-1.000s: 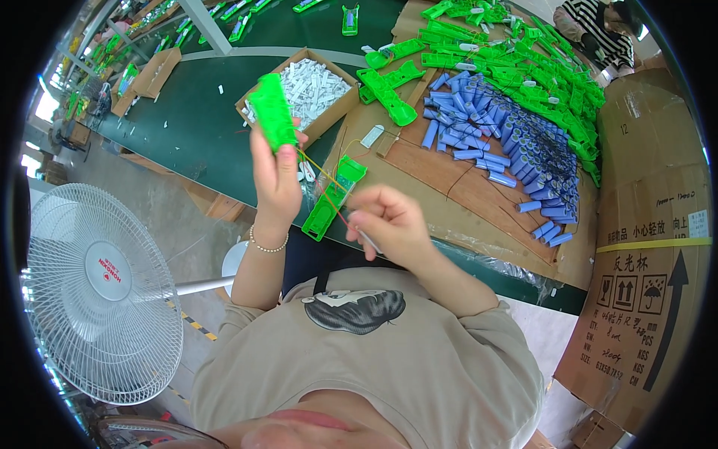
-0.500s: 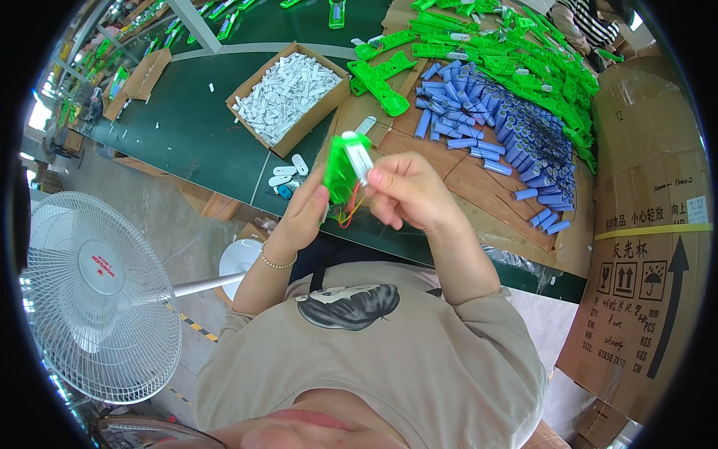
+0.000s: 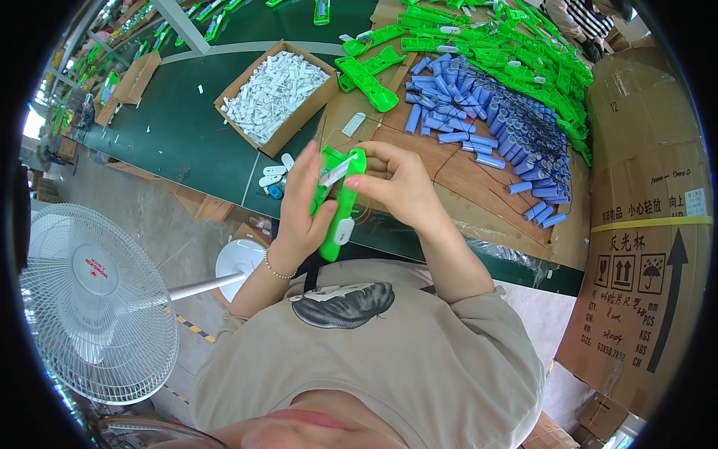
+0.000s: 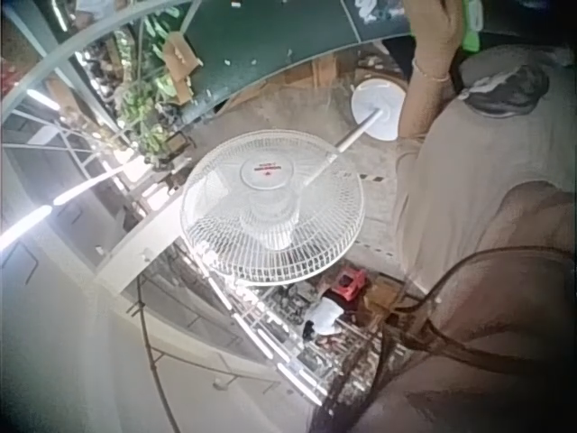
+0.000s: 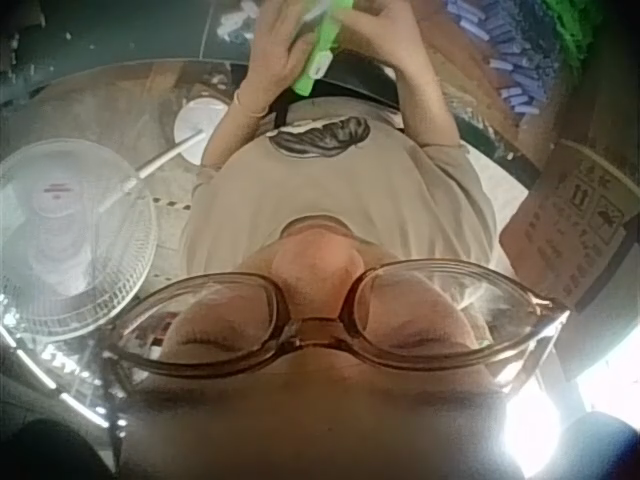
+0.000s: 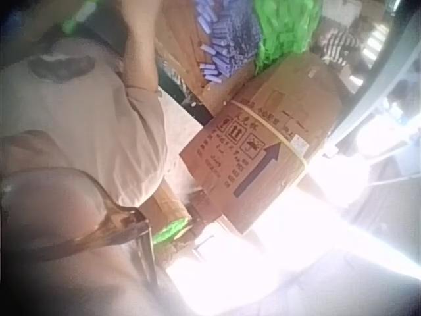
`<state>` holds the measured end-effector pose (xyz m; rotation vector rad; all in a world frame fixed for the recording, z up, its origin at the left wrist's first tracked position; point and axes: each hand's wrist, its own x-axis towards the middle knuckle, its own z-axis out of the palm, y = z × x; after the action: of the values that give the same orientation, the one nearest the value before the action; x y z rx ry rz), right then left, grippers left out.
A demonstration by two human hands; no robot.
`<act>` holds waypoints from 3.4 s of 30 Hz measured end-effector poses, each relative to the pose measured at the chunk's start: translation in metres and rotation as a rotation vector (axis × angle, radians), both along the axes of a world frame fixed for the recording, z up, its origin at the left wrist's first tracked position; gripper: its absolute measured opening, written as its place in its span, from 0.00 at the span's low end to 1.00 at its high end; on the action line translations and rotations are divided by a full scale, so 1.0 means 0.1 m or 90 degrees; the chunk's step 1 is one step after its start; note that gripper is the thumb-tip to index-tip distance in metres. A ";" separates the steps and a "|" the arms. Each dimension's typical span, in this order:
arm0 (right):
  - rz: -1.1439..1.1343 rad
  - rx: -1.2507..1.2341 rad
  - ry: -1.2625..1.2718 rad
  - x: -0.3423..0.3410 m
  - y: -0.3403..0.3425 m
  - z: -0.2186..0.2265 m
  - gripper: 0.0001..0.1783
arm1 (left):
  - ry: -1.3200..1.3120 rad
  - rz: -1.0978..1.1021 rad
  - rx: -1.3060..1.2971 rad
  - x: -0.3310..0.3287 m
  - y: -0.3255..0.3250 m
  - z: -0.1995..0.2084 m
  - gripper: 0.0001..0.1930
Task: The person assembles green plastic handheld electronic devices by hand, inserting lithium batteries, internal wiring, and white plastic parts into green plastic casings.
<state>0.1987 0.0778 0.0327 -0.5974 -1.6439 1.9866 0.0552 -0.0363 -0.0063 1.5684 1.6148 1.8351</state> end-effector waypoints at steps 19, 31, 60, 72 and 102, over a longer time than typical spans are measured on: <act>-0.144 0.049 0.002 -0.17 -0.15 0.01 0.26 | 0.009 -0.123 -0.262 0.09 -0.13 0.07 0.31; -0.089 0.536 -0.206 -0.11 -0.46 -0.08 0.10 | -0.179 -0.105 -0.146 0.09 -0.05 -0.08 0.20; -0.115 0.090 -0.052 -0.11 -0.13 0.06 0.22 | -0.347 -0.218 -0.296 0.05 -0.02 -0.06 0.25; -0.197 0.255 -0.100 -0.35 -0.39 -0.14 0.13 | -0.101 -0.136 -0.216 0.00 -0.08 -0.12 0.28; 0.168 1.058 -0.209 -2.59 1.19 -0.47 0.07 | -0.709 -0.068 -0.079 -0.67 -0.88 -0.31 0.19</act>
<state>-0.0601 0.1966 -0.0145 0.0029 -2.8418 0.0923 -0.0120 -0.1242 -0.0373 0.3542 1.0218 1.9123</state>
